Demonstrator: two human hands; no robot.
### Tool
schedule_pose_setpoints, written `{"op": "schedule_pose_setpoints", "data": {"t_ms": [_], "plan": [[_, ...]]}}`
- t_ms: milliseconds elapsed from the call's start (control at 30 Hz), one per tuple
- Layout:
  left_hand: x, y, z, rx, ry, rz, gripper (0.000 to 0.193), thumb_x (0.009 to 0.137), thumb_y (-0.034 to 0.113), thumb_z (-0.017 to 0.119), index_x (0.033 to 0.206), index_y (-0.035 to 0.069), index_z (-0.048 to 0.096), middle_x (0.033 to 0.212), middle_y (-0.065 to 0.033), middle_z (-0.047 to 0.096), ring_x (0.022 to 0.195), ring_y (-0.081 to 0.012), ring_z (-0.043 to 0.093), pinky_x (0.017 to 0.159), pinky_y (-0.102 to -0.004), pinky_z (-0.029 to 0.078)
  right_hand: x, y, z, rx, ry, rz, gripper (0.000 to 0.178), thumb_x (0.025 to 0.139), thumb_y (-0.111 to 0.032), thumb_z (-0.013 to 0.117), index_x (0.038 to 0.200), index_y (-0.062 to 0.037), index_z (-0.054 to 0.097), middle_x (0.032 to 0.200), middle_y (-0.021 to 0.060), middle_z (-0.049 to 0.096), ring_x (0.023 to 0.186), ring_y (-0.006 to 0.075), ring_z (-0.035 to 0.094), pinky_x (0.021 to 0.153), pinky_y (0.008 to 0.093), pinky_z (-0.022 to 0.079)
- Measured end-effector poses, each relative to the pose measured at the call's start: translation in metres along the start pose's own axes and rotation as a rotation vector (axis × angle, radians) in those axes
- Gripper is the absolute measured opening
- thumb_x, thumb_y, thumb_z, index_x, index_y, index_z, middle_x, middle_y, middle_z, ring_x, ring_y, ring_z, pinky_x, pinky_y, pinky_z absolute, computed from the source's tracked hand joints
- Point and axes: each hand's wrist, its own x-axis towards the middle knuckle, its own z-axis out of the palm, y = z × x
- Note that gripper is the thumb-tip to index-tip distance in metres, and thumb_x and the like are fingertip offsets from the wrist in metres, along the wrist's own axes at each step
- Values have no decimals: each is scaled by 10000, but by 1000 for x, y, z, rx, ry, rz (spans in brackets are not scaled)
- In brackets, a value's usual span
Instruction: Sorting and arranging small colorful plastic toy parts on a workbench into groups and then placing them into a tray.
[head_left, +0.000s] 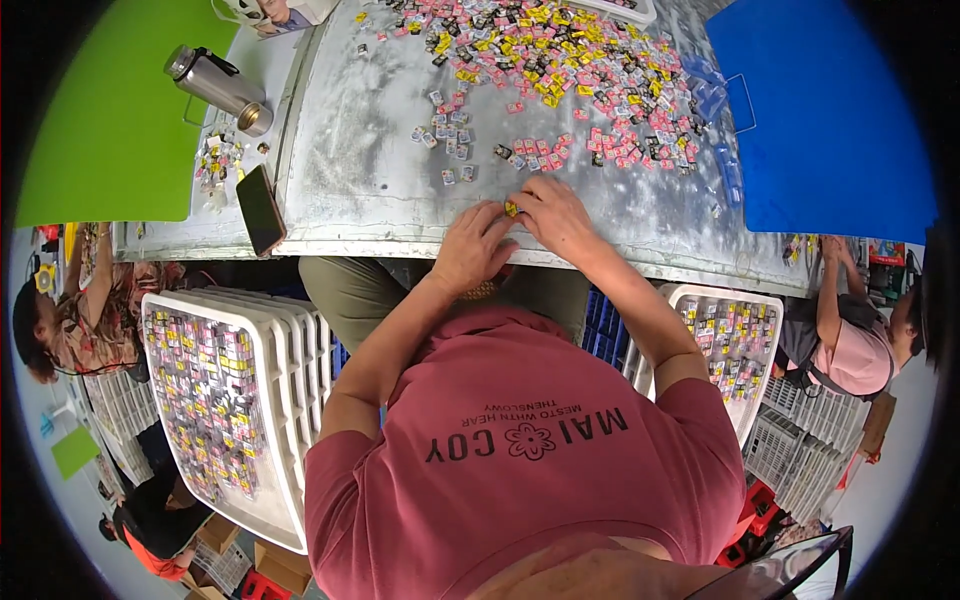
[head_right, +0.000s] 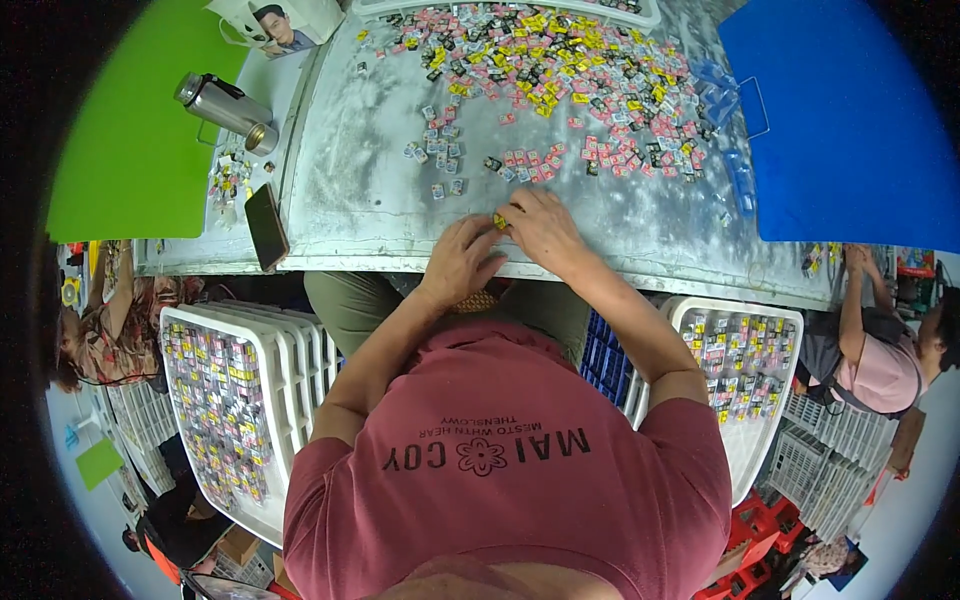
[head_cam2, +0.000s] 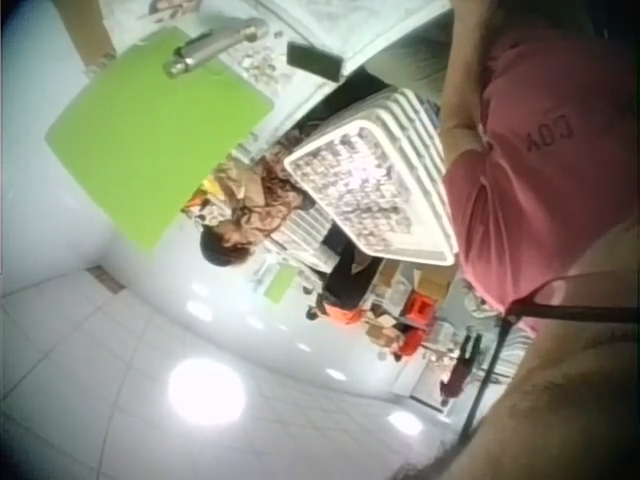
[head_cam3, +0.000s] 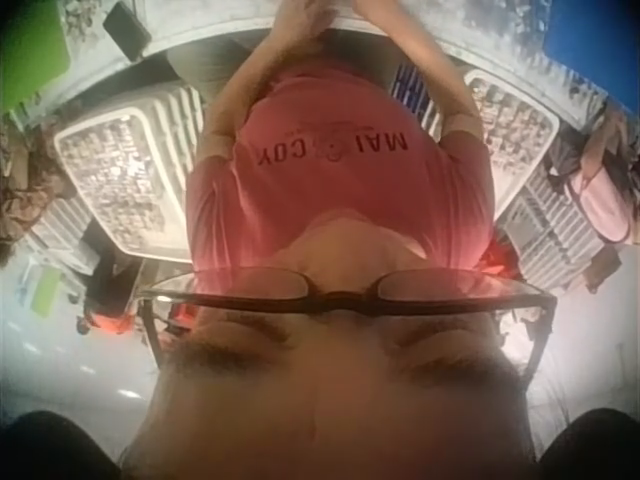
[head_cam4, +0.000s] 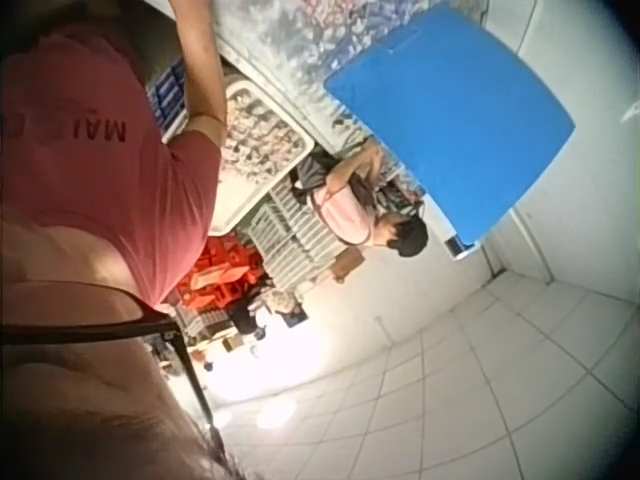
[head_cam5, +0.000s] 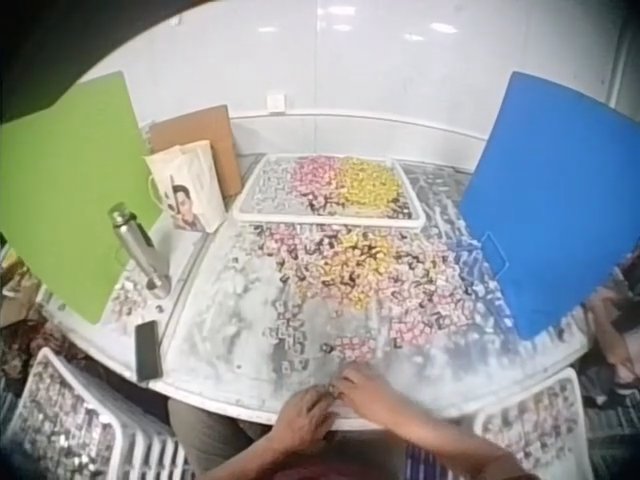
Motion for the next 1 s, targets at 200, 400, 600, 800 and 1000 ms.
{"op": "schedule_pose_setpoints", "data": {"t_ms": [200,400,600,800,1000], "plan": [[6,-2,-6,-29,9,-8,427,775,166,812,1150,38,653,1173,-132,626,1120,-360,603,967,-466,504,-10,4,-8,205,94,47,317,789,-83,790,1090,-60,693,1144,101,634,1074,327,617,934,432,507],[4,-10,-3,48,24,100,264,779,150,806,1007,53,713,1104,-106,654,1119,-323,617,958,-450,522,-22,19,4,180,127,17,222,819,-79,777,1025,-50,699,1119,101,652,1057,332,623,936,424,508],[10,-1,-4,1,69,44,195,803,135,786,966,48,723,1051,-96,650,1049,-317,626,910,-442,522,-23,12,4,143,185,49,209,810,-88,786,1002,-61,707,1099,86,658,1042,318,626,930,430,498],[13,-1,-3,62,69,41,220,816,136,772,1005,44,710,1047,-109,639,1045,-327,615,903,-444,513,-22,13,5,137,195,52,212,803,-95,794,998,-71,712,1091,76,656,1039,306,629,927,427,489],[11,0,-4,5,90,18,251,802,82,760,1042,40,701,1082,-129,635,1071,-349,604,925,-457,506,-20,7,-1,173,198,63,221,807,-92,790,1016,-72,720,1094,73,661,1040,303,636,922,424,492]]}}
